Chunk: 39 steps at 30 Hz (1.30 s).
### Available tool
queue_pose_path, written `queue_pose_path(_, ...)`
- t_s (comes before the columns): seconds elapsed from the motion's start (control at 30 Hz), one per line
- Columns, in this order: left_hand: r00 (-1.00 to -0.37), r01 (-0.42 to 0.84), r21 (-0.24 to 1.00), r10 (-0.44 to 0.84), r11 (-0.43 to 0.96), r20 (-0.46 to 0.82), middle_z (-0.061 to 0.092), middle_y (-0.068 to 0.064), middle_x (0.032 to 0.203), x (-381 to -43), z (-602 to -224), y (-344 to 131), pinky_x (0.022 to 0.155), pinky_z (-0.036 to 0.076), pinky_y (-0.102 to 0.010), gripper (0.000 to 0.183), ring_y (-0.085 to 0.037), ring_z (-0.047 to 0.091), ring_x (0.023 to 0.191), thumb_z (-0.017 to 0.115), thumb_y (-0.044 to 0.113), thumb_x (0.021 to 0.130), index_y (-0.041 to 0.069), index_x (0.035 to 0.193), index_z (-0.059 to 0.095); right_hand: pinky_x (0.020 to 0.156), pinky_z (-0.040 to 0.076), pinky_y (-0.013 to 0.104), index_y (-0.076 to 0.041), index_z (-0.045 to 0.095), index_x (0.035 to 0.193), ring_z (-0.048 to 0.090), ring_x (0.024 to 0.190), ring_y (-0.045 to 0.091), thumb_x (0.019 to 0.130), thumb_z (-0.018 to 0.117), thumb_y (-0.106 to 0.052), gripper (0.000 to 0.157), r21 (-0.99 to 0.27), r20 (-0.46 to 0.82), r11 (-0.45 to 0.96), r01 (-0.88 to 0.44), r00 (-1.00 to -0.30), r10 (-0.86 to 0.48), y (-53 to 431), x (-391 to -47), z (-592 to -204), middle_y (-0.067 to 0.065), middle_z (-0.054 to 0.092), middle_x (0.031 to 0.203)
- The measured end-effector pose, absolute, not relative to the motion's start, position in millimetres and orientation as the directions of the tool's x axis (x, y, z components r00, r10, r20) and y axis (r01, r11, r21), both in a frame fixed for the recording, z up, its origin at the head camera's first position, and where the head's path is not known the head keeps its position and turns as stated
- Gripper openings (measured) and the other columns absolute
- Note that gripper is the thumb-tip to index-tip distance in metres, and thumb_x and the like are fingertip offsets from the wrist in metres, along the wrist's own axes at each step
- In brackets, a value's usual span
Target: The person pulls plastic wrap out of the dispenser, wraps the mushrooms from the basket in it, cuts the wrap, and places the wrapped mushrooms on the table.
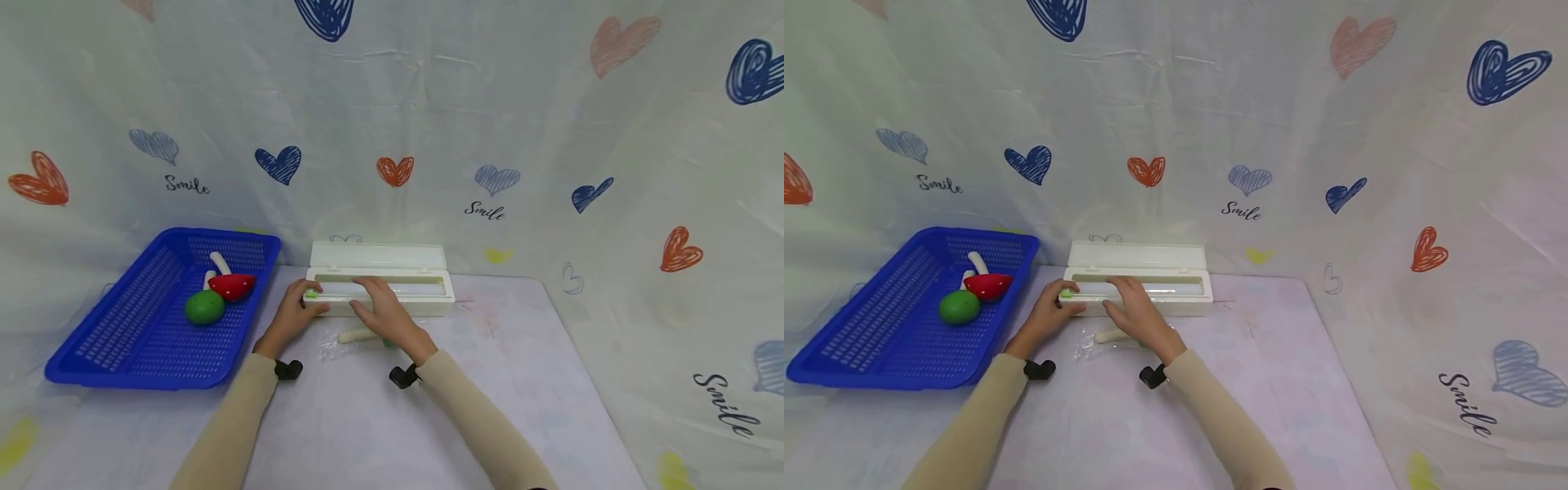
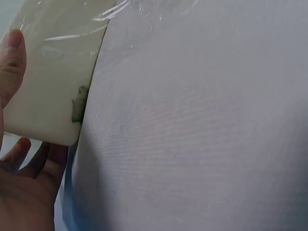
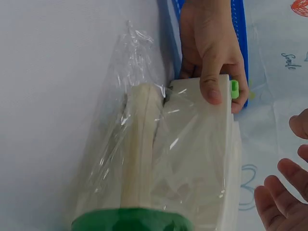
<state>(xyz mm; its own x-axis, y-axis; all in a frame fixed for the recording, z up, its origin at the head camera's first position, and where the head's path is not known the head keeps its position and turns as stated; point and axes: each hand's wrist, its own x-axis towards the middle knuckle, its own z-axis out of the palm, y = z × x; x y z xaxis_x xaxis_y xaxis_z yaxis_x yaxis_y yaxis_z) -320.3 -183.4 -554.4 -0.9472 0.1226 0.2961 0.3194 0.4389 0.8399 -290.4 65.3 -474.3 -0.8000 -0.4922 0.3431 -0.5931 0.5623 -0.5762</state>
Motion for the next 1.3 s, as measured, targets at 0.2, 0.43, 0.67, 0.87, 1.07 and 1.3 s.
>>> queue_pose_path(0.2,-0.948,0.315,0.86,0.172,0.402,0.267,0.056,-0.023,0.131,-322.6,-553.0,-186.9,0.075,0.043,-0.027,0.035,-0.028,0.048,0.107,0.083,0.015,0.088,0.006,0.114,0.062,0.086,0.058,0.03,0.002,0.064,0.132,0.069,0.108,0.027,0.102,0.065,-0.015,0.035,-0.61,0.29,0.538,-0.582,-0.796,-0.531,35.2,-307.9,-474.0,0.015,0.068,0.128)
queue_pose_path(0.43,-0.948,0.319,0.848,0.161,0.424,0.276,0.054,-0.023,0.138,-322.5,-551.4,-190.4,0.082,0.043,-0.035,0.033,-0.034,0.047,0.123,0.079,0.012,0.091,0.006,0.119,0.064,0.08,0.054,0.018,-0.002,0.071,0.123,0.069,0.098,0.021,0.101,0.067,-0.015,0.026,-0.609,0.263,0.549,-0.573,-0.799,-0.542,-1.5,-324.5,-482.9,0.013,0.071,0.121)
queue_pose_path(0.67,-0.952,0.305,0.851,0.163,0.428,0.26,0.05,-0.025,0.146,-324.9,-547.3,-186.9,0.089,0.043,-0.041,0.038,-0.038,0.044,0.132,0.075,0.002,0.089,0.002,0.125,0.064,0.077,0.052,0.018,-0.004,0.075,0.117,0.067,0.094,0.018,0.097,0.068,-0.013,0.023,-0.592,0.28,0.595,-0.544,-0.831,-0.481,-16.8,-331.3,-490.9,0.012,0.072,0.119)
queue_pose_path(0.87,-0.942,0.335,0.818,0.145,0.467,0.303,0.061,-0.023,0.131,-317.6,-554.8,-192.0,0.082,0.042,-0.035,0.037,-0.035,0.05,0.117,0.074,-0.003,0.086,0.001,0.121,0.067,0.08,0.053,0.018,-0.006,0.076,0.114,0.068,0.093,0.015,0.096,0.072,-0.016,0.021,-0.531,0.293,0.627,-0.569,-0.818,-0.494,-27.1,-323.7,-498.7,0.008,0.073,0.114)
queue_pose_path(1.07,-0.937,0.348,0.82,0.148,0.455,0.315,0.06,-0.023,0.133,-317.6,-558.7,-192.9,0.083,0.041,-0.032,0.039,-0.034,0.049,0.116,0.078,0.002,0.086,0.002,0.123,0.066,0.087,0.055,0.021,-0.007,0.076,0.115,0.07,0.1,0.017,0.099,0.07,-0.016,0.02,-0.467,0.294,0.656,-0.593,-0.804,-0.517,-29.0,-322.4,-499.1,0.008,0.072,0.113)
queue_pose_path(1.3,-0.946,0.323,0.856,0.161,0.403,0.281,0.047,-0.028,0.149,-318.4,-558.6,-193.8,0.095,0.042,-0.046,0.046,-0.042,0.04,0.139,0.08,0.006,0.089,0.003,0.132,0.063,0.086,0.056,0.022,-0.003,0.077,0.113,0.07,0.099,0.02,0.098,0.071,-0.011,0.018,-0.496,0.293,0.63,-0.597,-0.798,-0.526,-26.6,-327.3,-493.3,0.011,0.072,0.109)
